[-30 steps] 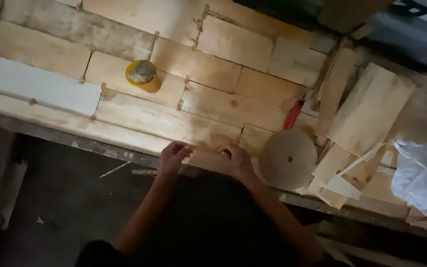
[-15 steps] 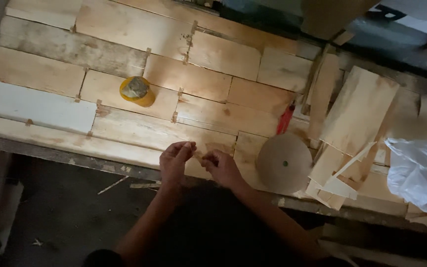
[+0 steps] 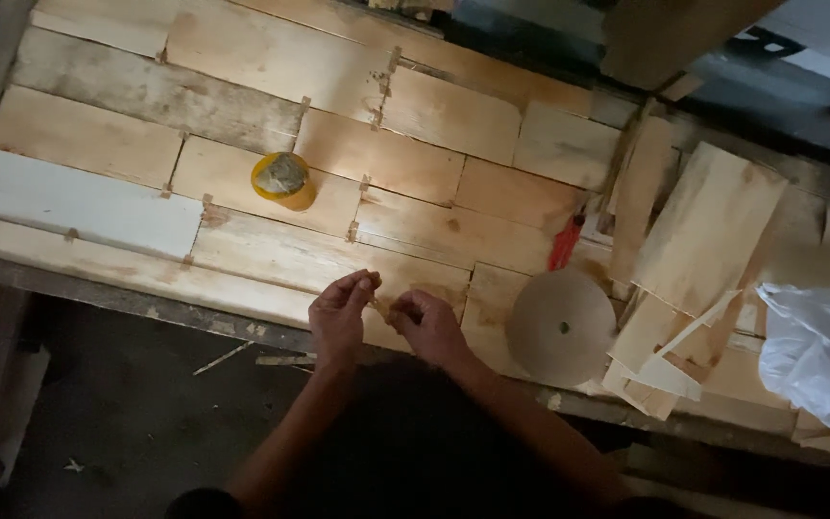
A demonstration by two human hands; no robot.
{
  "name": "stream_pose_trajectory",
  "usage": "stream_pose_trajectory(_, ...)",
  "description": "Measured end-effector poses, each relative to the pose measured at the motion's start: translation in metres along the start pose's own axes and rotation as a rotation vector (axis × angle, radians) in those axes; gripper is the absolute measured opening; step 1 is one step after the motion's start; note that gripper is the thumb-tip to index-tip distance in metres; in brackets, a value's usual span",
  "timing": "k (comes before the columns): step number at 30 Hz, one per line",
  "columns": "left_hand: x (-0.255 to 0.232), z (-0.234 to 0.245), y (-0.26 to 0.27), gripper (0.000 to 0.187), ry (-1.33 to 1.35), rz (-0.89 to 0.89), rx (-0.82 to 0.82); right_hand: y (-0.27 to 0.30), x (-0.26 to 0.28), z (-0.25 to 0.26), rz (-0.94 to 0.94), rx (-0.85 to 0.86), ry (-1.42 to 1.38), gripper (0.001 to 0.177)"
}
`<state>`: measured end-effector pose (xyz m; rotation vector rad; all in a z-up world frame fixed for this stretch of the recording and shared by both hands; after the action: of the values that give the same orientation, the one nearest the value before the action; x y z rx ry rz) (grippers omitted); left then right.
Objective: Applying and trimming thin wood strips to a panel using glue and a utility knife.
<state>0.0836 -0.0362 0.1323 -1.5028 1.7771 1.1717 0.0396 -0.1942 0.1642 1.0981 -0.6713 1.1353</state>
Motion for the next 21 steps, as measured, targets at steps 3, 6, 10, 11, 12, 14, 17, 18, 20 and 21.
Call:
stream_pose_trajectory(3, 0.004, 0.006, -0.006, 0.028, 0.025, 0.057, -0.052, -0.002, 0.005, -0.006, 0.000, 0.027, 0.055, 0.018)
stream_pose_trajectory(6, -0.006, 0.005, -0.008, 0.028, 0.110, 0.110, -0.077, -0.007, 0.004, -0.013, 0.000, 0.112, -0.021, 0.018)
stream_pose_trajectory(10, -0.013, 0.012, -0.021, 0.029, 0.132, 0.096, -0.087, -0.017, 0.016, -0.013, 0.074, 0.117, 0.079, 0.016)
stream_pose_trajectory(11, -0.020, 0.012, -0.023, 0.029, 0.081, 0.083, -0.076, -0.021, 0.020, -0.010, 0.105, 0.050, 0.145, 0.016)
stream_pose_trajectory(12, -0.028, 0.012, -0.025, 0.030, 0.030, 0.071, -0.066, -0.025, 0.024, -0.007, 0.137, -0.017, 0.209, 0.017)
stream_pose_trajectory(14, -0.034, 0.014, -0.028, 0.030, 0.024, 0.066, -0.074, -0.039, 0.034, -0.006, 0.148, -0.037, 0.173, 0.018)
stream_pose_trajectory(17, -0.047, 0.014, -0.032, 0.029, 0.047, 0.057, -0.077, -0.061, 0.058, -0.004, 0.186, -0.078, 0.095, 0.019)
stream_pose_trajectory(18, -0.050, 0.013, -0.034, 0.029, 0.078, 0.059, -0.077, -0.069, 0.067, -0.004, 0.208, -0.093, 0.055, 0.020)
stream_pose_trajectory(20, -0.055, 0.016, -0.036, 0.029, 0.067, 0.056, -0.085, -0.081, 0.088, -0.008, 0.283, -0.098, 0.067, 0.019)
stream_pose_trajectory(21, -0.057, 0.016, -0.037, 0.029, 0.057, 0.064, -0.086, -0.085, 0.101, -0.010, 0.349, -0.112, 0.080, 0.019)
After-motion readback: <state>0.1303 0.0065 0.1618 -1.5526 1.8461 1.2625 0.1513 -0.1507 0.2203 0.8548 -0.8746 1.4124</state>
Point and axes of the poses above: each hand's wrist, its own y-axis away from the middle knuckle, its own z-axis out of the back of the hand, x = y × z, the point moved 6 cm from there along -y, towards the middle knuckle, and after that the axes turned 7 degrees about y, right-handed, at the moved point
